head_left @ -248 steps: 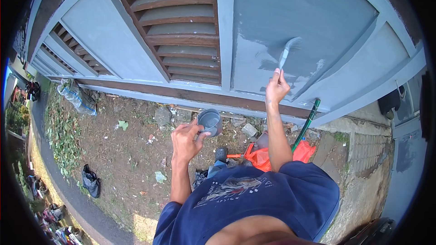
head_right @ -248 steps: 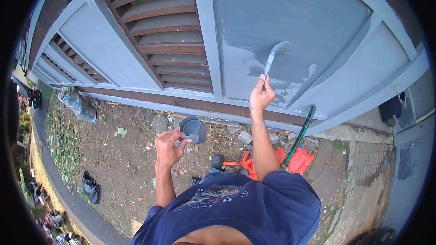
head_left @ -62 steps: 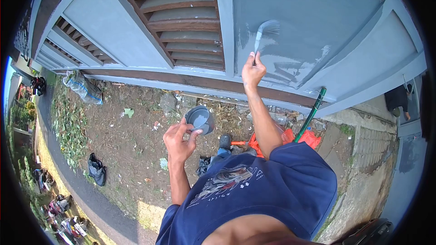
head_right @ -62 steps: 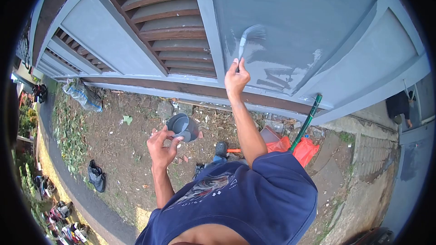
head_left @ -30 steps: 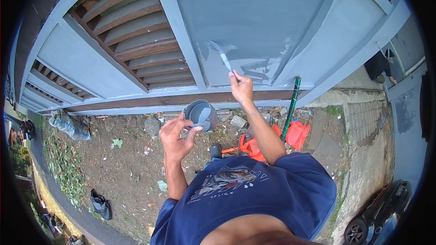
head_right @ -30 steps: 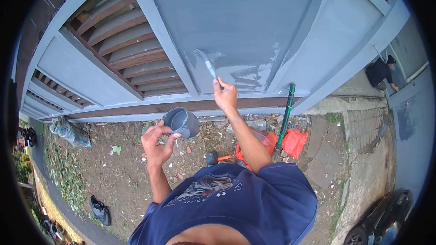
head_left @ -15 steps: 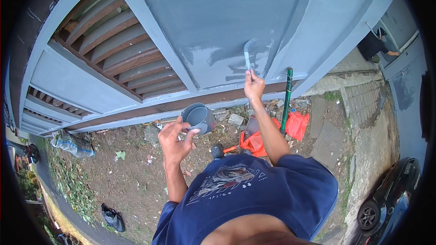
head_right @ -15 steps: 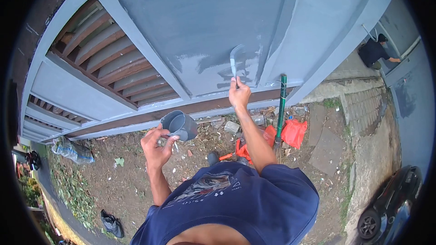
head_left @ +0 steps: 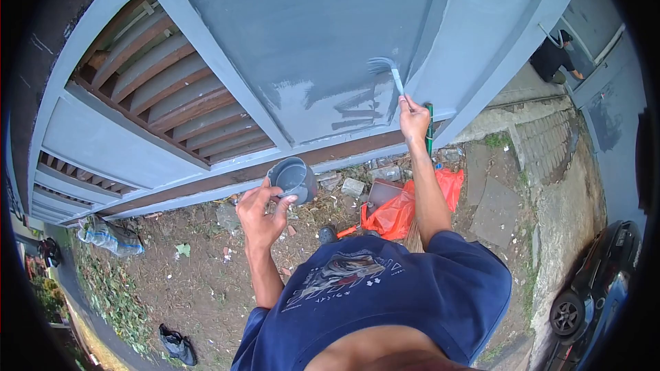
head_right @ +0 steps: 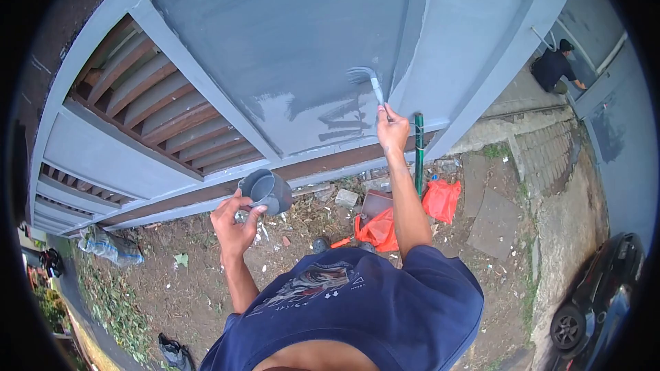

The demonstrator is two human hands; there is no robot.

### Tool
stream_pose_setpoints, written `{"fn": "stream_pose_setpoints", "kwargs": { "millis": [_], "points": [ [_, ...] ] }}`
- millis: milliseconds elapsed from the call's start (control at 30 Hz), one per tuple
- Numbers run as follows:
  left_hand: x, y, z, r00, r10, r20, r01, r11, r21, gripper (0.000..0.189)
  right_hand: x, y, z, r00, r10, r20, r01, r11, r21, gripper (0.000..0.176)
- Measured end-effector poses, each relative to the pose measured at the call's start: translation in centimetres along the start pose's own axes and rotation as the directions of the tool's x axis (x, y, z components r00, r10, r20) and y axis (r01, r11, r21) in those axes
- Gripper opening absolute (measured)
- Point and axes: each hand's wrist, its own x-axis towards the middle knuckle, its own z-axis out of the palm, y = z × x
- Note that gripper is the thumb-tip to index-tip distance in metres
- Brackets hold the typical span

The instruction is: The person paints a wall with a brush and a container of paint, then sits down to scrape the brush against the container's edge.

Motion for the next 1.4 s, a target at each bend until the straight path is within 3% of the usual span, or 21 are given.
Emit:
{"fn": "stream_pose_setpoints", "kwargs": {
  "millis": [67,200,300,367,433,500,567,600,667,767,833,900,1033,1167,1233,1300,1400],
  "points": [
    [-0.1,0.2,0.4,1.0,0.011,0.015,-0.011,1.0,-0.012,0.024,1.6,0.5,-1.4,0.988,0.022,-0.151,-0.018,0.999,0.028,0.039],
    [-0.2,0.9,0.5,0.999,0.0,0.036,0.001,0.999,-0.039,0.024,1.4,0.5,-1.4,0.98,0.078,-0.185,-0.071,0.996,0.047,0.04],
    [-0.2,1.0,0.5,0.999,0.012,0.03,-0.011,0.999,-0.039,0.025,-0.8,0.3,1.1,0.961,-0.025,-0.277,0.049,0.996,0.081,0.039],
    [-0.2,0.9,0.6,1.0,0.016,0.022,-0.015,0.999,-0.03,0.025,-3.3,-2.6,2.0,0.995,-0.025,-0.098,0.05,0.964,0.262,0.039],
    [-0.1,1.0,0.8,0.998,-0.001,0.07,0.004,0.998,-0.056,0.024,-5.9,-6.5,3.7,0.993,-0.068,0.096,0.047,0.977,0.207,0.039],
    [-0.3,1.3,0.9,0.997,0.002,0.076,0.001,0.999,-0.042,0.024,-7.6,-8.2,6.3,0.972,-0.147,0.182,0.085,0.947,0.309,0.039],
    [0.1,1.4,1.3,0.998,0.012,0.06,-0.011,1.0,-0.026,0.023,-9.2,-10.6,6.7,0.935,-0.186,0.303,0.1,0.955,0.278,0.039],
    [0.1,1.4,1.5,0.998,0.046,0.048,-0.045,0.999,-0.022,0.024,-9.5,-10.6,6.8,0.935,-0.186,0.303,0.101,0.956,0.277,0.039],
    [0.2,1.2,1.7,0.996,0.08,0.035,-0.079,0.997,-0.017,0.026,-9.9,-10.5,6.8,0.862,-0.347,0.369,0.22,0.912,0.345,0.039],
    [0.2,1.0,1.8,0.996,0.067,0.065,-0.063,0.997,-0.054,0.026,-6.8,-9.1,4.5,0.891,-0.268,0.367,0.197,0.955,0.221,0.037],
    [0.3,1.0,2.0,0.996,0.07,0.053,-0.067,0.997,-0.047,0.026,-2.8,-7.4,2.3,0.953,-0.194,0.233,0.167,0.977,0.129,0.036],
    [0.5,1.1,2.2,0.996,0.078,0.046,-0.076,0.996,-0.04,0.025,0.0,-5.5,0.2,0.967,-0.215,0.136,0.201,0.974,0.106,0.035],
    [0.4,1.1,2.2,0.996,0.076,0.039,-0.075,0.997,-0.038,0.025,3.1,-2.0,-2.8,0.994,-0.105,-0.016,0.106,0.993,0.052,0.036],
    [-0.1,1.3,1.7,0.997,0.065,0.051,-0.063,0.997,-0.053,0.025,2.0,-1.3,-3.4,0.982,0.017,-0.187,-0.014,1.0,0.017,0.038],
    [-0.4,1.3,1.8,0.998,0.048,0.041,-0.044,0.995,-0.094,0.023,0.9,-0.4,-1.9,0.983,-0.039,-0.18,0.038,0.999,-0.006,0.039],
    [-0.7,1.2,1.5,0.998,0.034,0.05,-0.03,0.997,-0.077,0.023,-2.5,-1.3,0.8,0.995,-0.044,-0.09,0.047,0.998,0.041,0.038],
    [-1.1,1.2,1.0,0.998,0.012,0.056,-0.01,0.999,-0.044,0.024,-7.4,-3.7,5.4,0.981,-0.034,0.189,0.016,0.995,0.095,0.039]
  ]
}}
